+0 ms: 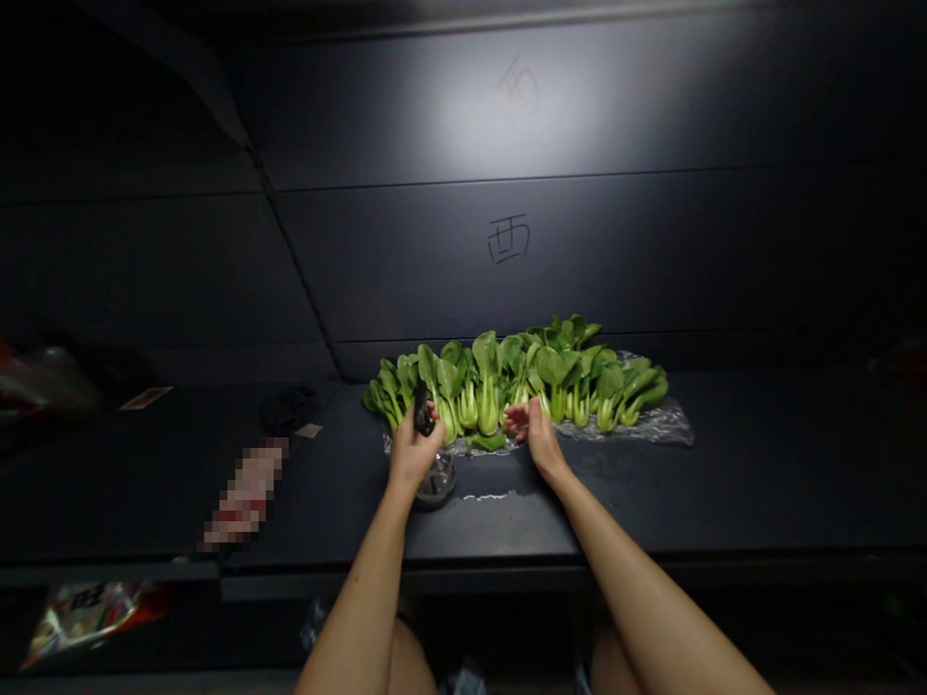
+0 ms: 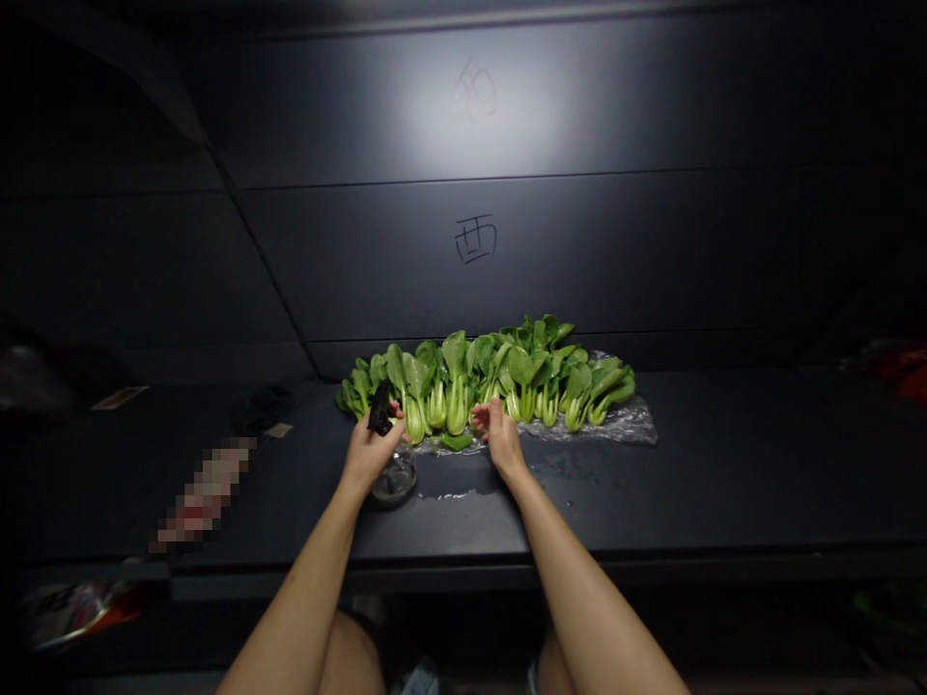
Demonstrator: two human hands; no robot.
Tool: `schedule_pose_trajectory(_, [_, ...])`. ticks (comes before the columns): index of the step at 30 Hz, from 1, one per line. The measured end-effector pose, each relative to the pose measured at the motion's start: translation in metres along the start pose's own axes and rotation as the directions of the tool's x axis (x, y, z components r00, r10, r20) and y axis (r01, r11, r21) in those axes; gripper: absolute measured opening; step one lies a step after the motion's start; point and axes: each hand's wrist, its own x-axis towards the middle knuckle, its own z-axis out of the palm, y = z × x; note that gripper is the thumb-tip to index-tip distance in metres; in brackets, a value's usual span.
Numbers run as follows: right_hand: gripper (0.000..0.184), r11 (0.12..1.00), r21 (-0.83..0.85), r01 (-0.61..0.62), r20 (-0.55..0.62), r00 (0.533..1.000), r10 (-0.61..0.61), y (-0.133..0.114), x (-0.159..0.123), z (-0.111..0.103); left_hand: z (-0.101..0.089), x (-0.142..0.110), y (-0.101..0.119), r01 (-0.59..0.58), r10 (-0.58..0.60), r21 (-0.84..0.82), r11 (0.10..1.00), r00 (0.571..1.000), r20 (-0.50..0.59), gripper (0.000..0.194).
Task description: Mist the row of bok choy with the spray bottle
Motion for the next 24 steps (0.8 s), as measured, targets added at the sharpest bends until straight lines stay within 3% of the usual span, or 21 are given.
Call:
schedule_pose_trajectory(5, [0.078, 0.997, -0.071, 0.028, -0.002, 1.000, -0.028, 0.001, -0.001, -0.001, -0.004, 0.001, 0.001, 0.025, -0.024, 0.010, 1.000, 1.000, -0.011, 0.032])
schedule_pose_trajectory(14, [0.076, 0.983, -0.168, 0.072, 0.049, 0.997, -0.065, 0.010, 0.001, -0.001, -0.007, -0.002, 0.017, 0.108, -0.106, 0.028, 0.994, 0.992, -0.068, 0.024])
schedule_pose_trajectory(24, [0.076, 0.977, -0.193, 0.086, 0.054, 0.996, -0.077, 0.010, 0.000, -0.002, -0.021, 0.008, 0.005, 0.119, -0.103, 0.129, 0.984, 0.986, -0.129, 0.029])
